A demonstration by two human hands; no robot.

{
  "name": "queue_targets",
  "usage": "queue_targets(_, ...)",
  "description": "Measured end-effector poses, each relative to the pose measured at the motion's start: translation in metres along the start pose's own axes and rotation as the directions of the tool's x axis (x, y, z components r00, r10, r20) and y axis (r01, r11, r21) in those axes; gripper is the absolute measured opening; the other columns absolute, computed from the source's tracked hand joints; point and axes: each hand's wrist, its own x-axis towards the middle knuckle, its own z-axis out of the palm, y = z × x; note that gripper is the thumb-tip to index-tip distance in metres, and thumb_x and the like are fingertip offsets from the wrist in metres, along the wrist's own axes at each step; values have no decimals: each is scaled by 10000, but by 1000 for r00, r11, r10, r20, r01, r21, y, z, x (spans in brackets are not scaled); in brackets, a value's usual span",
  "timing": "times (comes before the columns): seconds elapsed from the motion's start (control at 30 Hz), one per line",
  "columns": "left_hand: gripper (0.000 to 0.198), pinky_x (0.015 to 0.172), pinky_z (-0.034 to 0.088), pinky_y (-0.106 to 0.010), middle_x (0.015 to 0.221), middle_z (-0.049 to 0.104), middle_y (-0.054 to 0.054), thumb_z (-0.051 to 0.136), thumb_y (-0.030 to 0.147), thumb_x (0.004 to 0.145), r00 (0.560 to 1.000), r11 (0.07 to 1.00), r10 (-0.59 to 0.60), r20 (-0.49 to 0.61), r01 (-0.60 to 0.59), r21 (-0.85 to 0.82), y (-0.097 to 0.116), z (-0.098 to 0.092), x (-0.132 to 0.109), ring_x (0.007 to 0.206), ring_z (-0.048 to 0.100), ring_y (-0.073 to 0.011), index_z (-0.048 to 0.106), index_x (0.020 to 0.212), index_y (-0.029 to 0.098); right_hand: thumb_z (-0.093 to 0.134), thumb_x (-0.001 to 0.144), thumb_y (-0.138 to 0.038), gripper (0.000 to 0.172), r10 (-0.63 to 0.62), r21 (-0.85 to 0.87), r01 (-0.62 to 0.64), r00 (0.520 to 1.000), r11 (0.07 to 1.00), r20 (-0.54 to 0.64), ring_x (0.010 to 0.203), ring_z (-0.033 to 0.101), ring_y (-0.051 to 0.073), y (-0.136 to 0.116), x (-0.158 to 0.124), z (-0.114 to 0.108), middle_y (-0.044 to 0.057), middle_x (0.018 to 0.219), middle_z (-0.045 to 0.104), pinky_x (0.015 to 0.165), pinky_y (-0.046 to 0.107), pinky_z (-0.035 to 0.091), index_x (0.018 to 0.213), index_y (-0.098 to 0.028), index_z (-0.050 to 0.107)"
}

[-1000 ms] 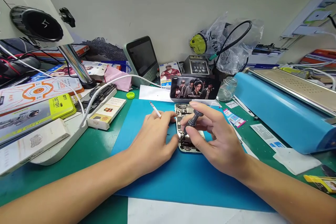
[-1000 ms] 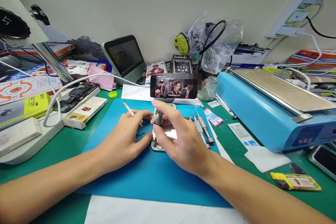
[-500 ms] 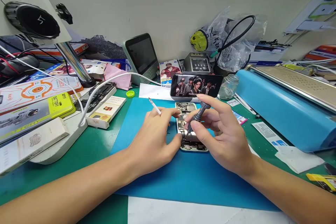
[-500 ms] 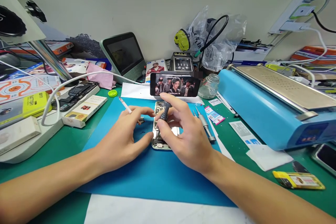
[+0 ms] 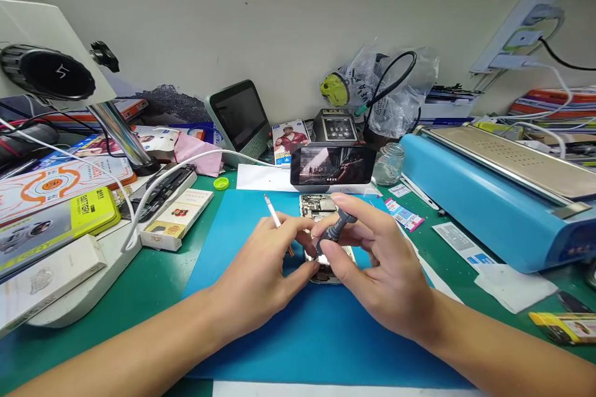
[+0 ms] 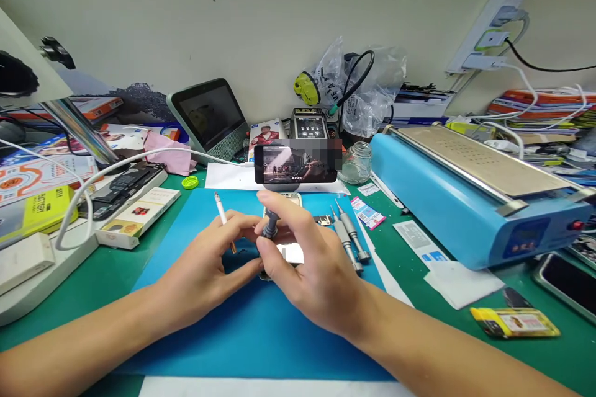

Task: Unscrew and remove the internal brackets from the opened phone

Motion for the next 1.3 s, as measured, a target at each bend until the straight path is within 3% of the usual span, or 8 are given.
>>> queue_targets(0.1, 327, 890, 424, -368, 1087, 712, 41, 633, 109, 977, 1000, 1000, -18, 17, 18, 2, 1, 0, 1, 1027, 581, -216, 568, 1236, 299, 613, 982, -40, 673, -30, -29, 30, 1000, 999, 3, 1047, 776, 131, 0, 1, 0, 21, 1169, 747, 958, 247, 671, 1563, -319, 420)
queue_targets(0.3, 284, 834, 418, -355, 1027, 705, 36, 601, 96, 981, 999, 999, -43, 27, 43, -1, 4, 0, 2, 987, 567, -220, 596, 1178, 301, 633, 969, -47, 714, -216, -225, 215, 976, 950, 18, 1034, 795, 171, -5, 3, -4, 50, 1271, 766, 932, 276, 690, 1598, -281, 391)
queue_targets(0.53, 254, 831, 450, -351, 1005, 704, 22, 608, 106, 984, 1000, 999, 1, 8, -1, 43, 3, 0, 1, 962, 590, -219, 607, 1163, 287, 665, 910, 10, 798, -308, -221, 310, 950, 924, 45, 1107, 788, 199, -5, 3, -8, 100, 1275, 776, 975, 325, 683, 1612, -239, 379)
queue_targets(0.63, 317, 864, 459, -370, 1003, 726, 14, 620, 109, 984, 1000, 998, -8, 19, 7, 60, 2, -1, 1, 994, 601, -235, 599, 1249, 281, 659, 907, 5, 818, -290, -203, 286, 957, 936, 12, 1082, 795, 226, 1, 6, -14, 82, 1251, 778, 937, 387, 700, 1614, -302, 382)
queue_targets(0.73, 379, 877, 453, -380, 1008, 754, 15, 634, 94, 977, 1000, 999, -12, 28, 10, 53, 1, 0, 2, 1023, 596, -247, 578, 1313, 262, 675, 898, -5, 809, -246, -207, 222, 965, 953, -94, 966, 805, 232, 7, 10, -22, 50, 1210, 760, 823, 410, 719, 1577, -378, 442)
queue_targets(0.83, 386, 886, 444, -377, 1008, 771, 29, 645, 69, 969, 1000, 999, 5, 21, -5, 33, 3, 2, 3, 1027, 600, -240, 578, 1302, 253, 709, 875, -5, 835, -247, -239, 200, 951, 950, -185, 908, 800, 227, 9, 13, -26, 53, 1292, 708, 738, 390, 712, 1556, -425, 471)
queue_targets(1.03, 340, 899, 424, -388, 1019, 770, 29, 635, 61, 980, 997, 997, 56, 57, -58, 43, 9, 7, 2, 1007, 628, -234, 612, 1251, 266, 735, 869, -18, 828, -252, -233, 202, 944, 951, -214, 920, 797, 240, 5, 15, -24, 48, 1349, 691, 756, 419, 713, 1537, -442, 493)
queue_targets(1.3, 351, 890, 418, -385, 1029, 780, 46, 649, 59, 980, 998, 998, 42, 53, -45, 52, 6, 7, 3, 1016, 623, -236, 613, 1256, 272, 742, 868, -29, 826, -245, -246, 187, 941, 951, -231, 951, 797, 235, 5, 11, -23, 28, 1371, 690, 804, 425, 716, 1539, -443, 493)
